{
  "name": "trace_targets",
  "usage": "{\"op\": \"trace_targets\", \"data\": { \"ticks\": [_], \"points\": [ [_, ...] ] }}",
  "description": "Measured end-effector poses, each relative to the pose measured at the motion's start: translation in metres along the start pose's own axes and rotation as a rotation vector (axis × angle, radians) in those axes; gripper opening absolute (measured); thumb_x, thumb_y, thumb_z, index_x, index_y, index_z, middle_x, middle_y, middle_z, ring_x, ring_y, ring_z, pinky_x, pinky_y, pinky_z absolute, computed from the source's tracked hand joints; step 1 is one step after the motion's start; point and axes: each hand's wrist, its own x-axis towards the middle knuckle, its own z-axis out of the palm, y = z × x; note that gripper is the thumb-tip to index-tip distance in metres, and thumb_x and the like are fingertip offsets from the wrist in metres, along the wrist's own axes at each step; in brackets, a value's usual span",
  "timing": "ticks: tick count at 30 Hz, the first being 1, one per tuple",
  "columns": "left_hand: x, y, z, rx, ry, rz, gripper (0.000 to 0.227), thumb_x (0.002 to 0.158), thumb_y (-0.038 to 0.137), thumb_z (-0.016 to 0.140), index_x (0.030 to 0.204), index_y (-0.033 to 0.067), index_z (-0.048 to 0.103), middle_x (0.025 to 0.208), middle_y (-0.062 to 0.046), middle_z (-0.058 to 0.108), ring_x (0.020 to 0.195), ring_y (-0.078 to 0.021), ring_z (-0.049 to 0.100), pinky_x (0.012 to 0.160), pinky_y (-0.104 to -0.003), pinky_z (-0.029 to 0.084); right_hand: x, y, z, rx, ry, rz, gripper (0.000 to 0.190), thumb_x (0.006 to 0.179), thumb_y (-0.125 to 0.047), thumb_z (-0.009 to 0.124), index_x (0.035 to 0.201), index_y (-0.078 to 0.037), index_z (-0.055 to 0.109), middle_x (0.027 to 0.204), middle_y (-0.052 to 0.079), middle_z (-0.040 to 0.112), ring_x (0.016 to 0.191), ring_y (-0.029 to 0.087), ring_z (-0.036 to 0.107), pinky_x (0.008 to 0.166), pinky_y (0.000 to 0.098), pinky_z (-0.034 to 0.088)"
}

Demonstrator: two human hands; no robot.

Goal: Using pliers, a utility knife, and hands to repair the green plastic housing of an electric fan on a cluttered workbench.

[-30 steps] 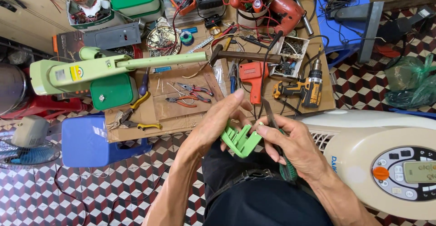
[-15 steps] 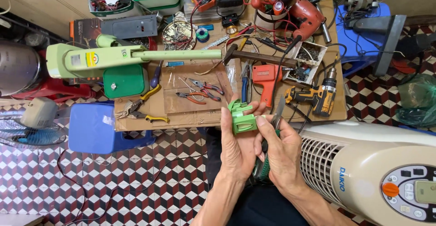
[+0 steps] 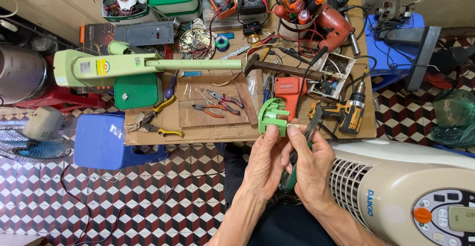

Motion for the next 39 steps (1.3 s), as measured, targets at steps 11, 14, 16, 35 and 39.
{"op": "trace_targets", "data": {
  "ticks": [11,14,16,35,39],
  "points": [
    [0.014,0.015,0.018,0.016,0.062,0.139,0.036,0.090,0.027,0.074,0.119,0.0095,0.062,0.105,-0.007,0.071,0.090,-0.0165,0.069,0.069,-0.030,0.057,-0.001,-0.031,-0.016,-0.332,-0.181,0.070,0.026,0.098,-0.018,0.062,0.111,0.003,0.068,0.080,0.005,0.069,0.049,0.008,0.053,0.039,0.0209,0.037],
    [0.015,0.019,0.012,-0.077,0.096,0.148,0.032,0.091,0.027,0.074,0.115,0.0081,0.066,0.106,-0.003,0.072,0.100,-0.0156,0.067,0.093,-0.033,0.056,-0.007,-0.043,-0.028,-0.340,-0.257,0.130,0.038,0.098,-0.024,0.055,0.127,0.000,0.061,0.089,0.005,0.069,0.052,0.007,0.053,0.039,0.0200,0.038],
    [0.012,0.019,0.004,-0.089,0.101,0.137,0.031,0.091,0.028,0.075,0.113,0.0074,0.067,0.105,-0.002,0.072,0.101,-0.0141,0.065,0.096,-0.033,0.052,-0.010,-0.045,-0.035,-0.305,-0.288,0.159,0.047,0.099,-0.027,0.050,0.138,-0.002,0.057,0.094,0.005,0.068,0.055,0.006,0.053,0.040,0.0193,0.039],
    [-0.001,0.010,-0.014,-0.110,0.149,0.164,0.027,0.097,0.033,0.074,0.099,0.0068,0.068,0.092,-0.002,0.069,0.086,-0.0117,0.063,0.078,-0.027,0.053,-0.020,-0.037,-0.021,-0.287,-0.406,0.403,0.059,0.100,-0.023,0.047,0.157,-0.011,0.043,0.078,0.011,0.063,0.050,0.013,0.055,0.035,0.0235,0.041],
    [-0.005,0.012,-0.011,-0.149,0.121,0.157,0.028,0.094,0.033,0.073,0.104,0.0064,0.068,0.095,-0.001,0.070,0.090,-0.0108,0.065,0.086,-0.026,0.056,-0.023,-0.035,-0.020,-0.272,-0.403,0.397,0.058,0.099,-0.022,0.049,0.156,-0.011,0.044,0.079,0.013,0.064,0.049,0.014,0.055,0.036,0.0238,0.042]
  ]
}}
